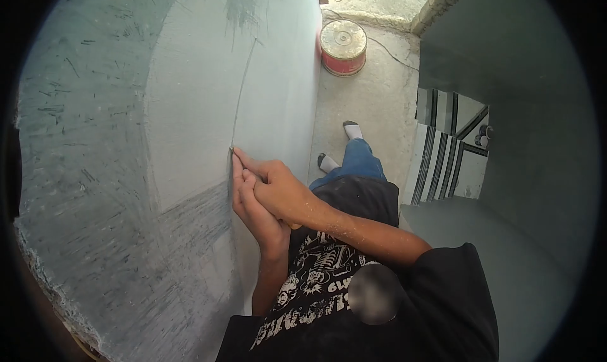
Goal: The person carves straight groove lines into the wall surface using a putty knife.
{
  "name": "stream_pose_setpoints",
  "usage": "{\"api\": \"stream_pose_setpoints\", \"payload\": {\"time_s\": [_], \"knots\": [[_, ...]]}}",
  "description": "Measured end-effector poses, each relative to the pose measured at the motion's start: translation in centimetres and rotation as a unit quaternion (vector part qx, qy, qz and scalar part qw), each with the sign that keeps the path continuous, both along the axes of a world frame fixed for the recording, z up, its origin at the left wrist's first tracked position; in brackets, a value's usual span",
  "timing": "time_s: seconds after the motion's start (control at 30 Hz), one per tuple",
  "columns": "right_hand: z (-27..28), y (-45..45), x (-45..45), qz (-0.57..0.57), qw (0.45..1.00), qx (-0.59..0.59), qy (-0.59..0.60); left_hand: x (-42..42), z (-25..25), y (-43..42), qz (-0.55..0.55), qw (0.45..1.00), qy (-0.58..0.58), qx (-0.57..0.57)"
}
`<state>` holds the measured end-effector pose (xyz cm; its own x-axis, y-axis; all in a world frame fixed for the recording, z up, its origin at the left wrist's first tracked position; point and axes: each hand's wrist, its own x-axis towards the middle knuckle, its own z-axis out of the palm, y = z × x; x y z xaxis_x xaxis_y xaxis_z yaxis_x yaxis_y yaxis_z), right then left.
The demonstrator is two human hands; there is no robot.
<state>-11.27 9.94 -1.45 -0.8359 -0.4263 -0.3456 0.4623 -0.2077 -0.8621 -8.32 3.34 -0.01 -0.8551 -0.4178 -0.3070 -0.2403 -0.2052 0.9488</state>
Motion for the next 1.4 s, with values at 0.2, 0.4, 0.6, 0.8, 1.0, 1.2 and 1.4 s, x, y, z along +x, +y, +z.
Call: {"api": "stream_pose_setpoints", "payload": {"time_s": [0.2, 0.4, 0.6, 0.8, 1.0, 1.2, 1.4], "knots": [[0.7, 0.1, 0.0, -0.006, 1.000, 0.010, 0.020, -0.4, 0.8, 0.1, -0.006, 1.000, -0.024, -0.019], [0.3, 0.7, 0.0, 0.003, 1.000, -0.017, 0.012, 0.1, 0.8, 0.4, 0.006, 0.999, -0.026, 0.022], [2.1, 1.7, -1.5, 0.063, 0.995, 0.039, -0.061, -0.7, 0.7, 0.4, -0.009, 1.000, -0.028, 0.005], [-0.9, -0.4, -0.2, -0.040, 0.997, 0.023, 0.054, -0.7, 0.5, -0.7, -0.060, 0.998, -0.003, -0.010], [0.3, 0.8, -0.6, -0.003, 1.000, -0.005, 0.008, 0.5, -2.5, -2.0, -0.095, 0.990, 0.003, 0.102], [1.2, 1.9, -1.8, 0.059, 0.995, 0.017, -0.075, -1.2, 0.1, 0.5, -0.017, 1.000, -0.017, -0.008], [-0.2, -0.1, -0.5, -0.039, 0.999, -0.008, 0.025, -0.9, 0.8, -0.3, -0.024, 0.999, -0.033, 0.018]]}}
